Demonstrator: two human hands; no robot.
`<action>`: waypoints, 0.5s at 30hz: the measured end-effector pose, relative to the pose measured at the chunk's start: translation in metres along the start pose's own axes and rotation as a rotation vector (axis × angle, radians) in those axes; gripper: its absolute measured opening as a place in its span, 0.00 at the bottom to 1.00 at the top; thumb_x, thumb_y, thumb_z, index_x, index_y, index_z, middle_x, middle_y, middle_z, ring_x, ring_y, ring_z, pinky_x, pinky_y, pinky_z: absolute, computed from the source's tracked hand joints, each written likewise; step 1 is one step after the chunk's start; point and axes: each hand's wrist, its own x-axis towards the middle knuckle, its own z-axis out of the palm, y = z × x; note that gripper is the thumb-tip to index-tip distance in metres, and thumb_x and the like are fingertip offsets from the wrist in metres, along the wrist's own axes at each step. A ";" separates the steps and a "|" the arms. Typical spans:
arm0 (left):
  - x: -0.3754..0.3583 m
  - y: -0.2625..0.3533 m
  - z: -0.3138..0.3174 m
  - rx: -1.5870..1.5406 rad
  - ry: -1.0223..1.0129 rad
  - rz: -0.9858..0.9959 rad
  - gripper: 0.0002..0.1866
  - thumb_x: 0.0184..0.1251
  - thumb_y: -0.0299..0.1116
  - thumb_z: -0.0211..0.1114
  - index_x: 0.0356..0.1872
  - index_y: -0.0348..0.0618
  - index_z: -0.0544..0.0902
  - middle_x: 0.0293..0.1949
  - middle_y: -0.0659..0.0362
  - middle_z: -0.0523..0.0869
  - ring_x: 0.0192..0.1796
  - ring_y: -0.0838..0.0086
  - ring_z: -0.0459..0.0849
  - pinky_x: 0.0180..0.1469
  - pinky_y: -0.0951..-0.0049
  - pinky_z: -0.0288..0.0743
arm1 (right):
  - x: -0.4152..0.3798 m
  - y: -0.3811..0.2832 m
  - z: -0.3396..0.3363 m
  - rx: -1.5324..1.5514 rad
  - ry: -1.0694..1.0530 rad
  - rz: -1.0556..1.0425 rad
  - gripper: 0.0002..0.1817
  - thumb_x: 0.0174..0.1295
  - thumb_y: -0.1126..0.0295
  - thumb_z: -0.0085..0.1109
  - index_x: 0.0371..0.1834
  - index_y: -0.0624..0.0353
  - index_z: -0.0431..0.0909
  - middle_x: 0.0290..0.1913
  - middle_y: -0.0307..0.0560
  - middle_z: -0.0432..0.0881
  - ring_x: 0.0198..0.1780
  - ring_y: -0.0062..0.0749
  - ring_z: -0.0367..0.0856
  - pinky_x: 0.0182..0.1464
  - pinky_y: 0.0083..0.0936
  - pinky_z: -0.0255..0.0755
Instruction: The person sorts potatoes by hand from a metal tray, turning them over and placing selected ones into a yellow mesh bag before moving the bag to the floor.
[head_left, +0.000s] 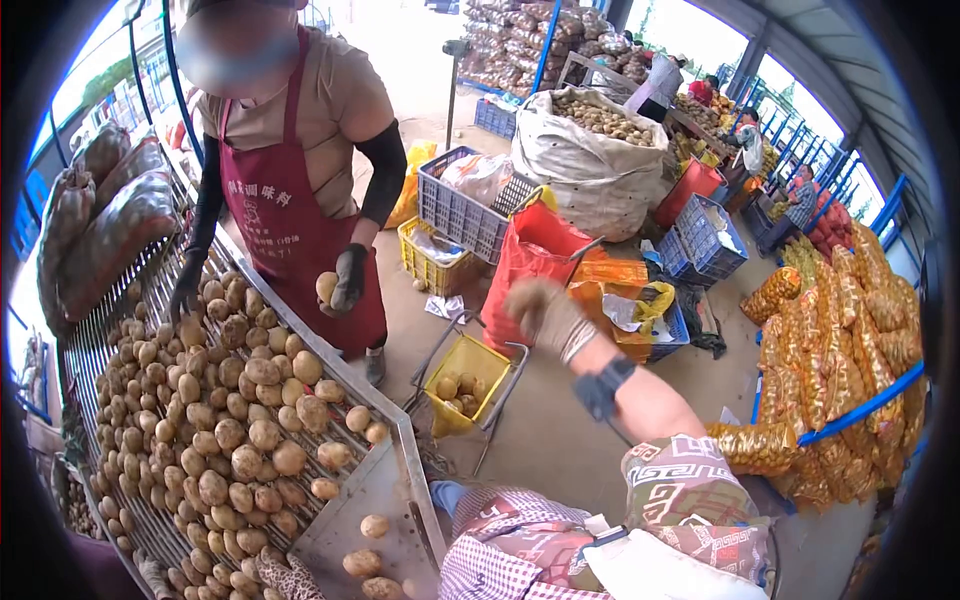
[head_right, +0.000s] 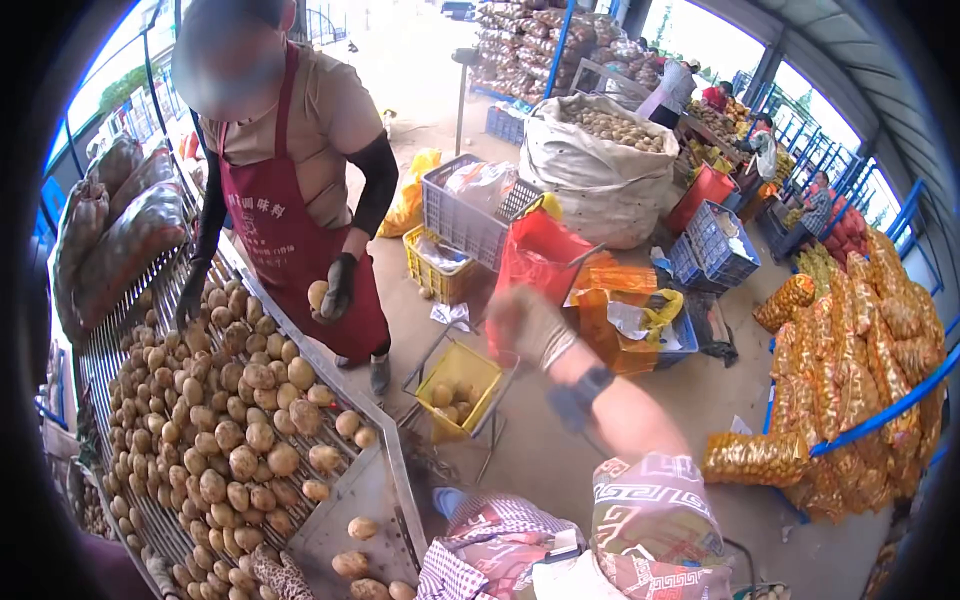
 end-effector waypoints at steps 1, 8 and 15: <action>-0.001 0.004 -0.002 0.031 -0.015 -0.001 0.27 0.63 0.34 0.62 0.64 0.36 0.72 0.63 0.43 0.73 0.67 0.51 0.67 0.71 0.55 0.58 | 0.013 -0.061 0.010 0.338 0.152 -0.322 0.10 0.68 0.70 0.51 0.42 0.64 0.78 0.40 0.50 0.84 0.43 0.35 0.84 0.47 0.33 0.81; -0.006 0.008 -0.007 0.194 -0.151 0.025 0.29 0.60 0.31 0.62 0.64 0.36 0.71 0.63 0.43 0.73 0.66 0.51 0.69 0.70 0.55 0.59 | 0.035 -0.065 0.014 -0.169 0.254 -0.152 0.21 0.69 0.53 0.53 0.54 0.58 0.75 0.45 0.54 0.84 0.38 0.43 0.85 0.40 0.35 0.82; -0.007 -0.040 0.027 -0.552 -0.042 -0.099 0.25 0.66 0.41 0.62 0.59 0.36 0.74 0.53 0.44 0.82 0.56 0.54 0.80 0.61 0.63 0.73 | -0.027 0.190 0.079 -1.077 -0.409 0.623 0.20 0.68 0.63 0.59 0.59 0.58 0.73 0.49 0.44 0.81 0.49 0.26 0.80 0.49 0.27 0.78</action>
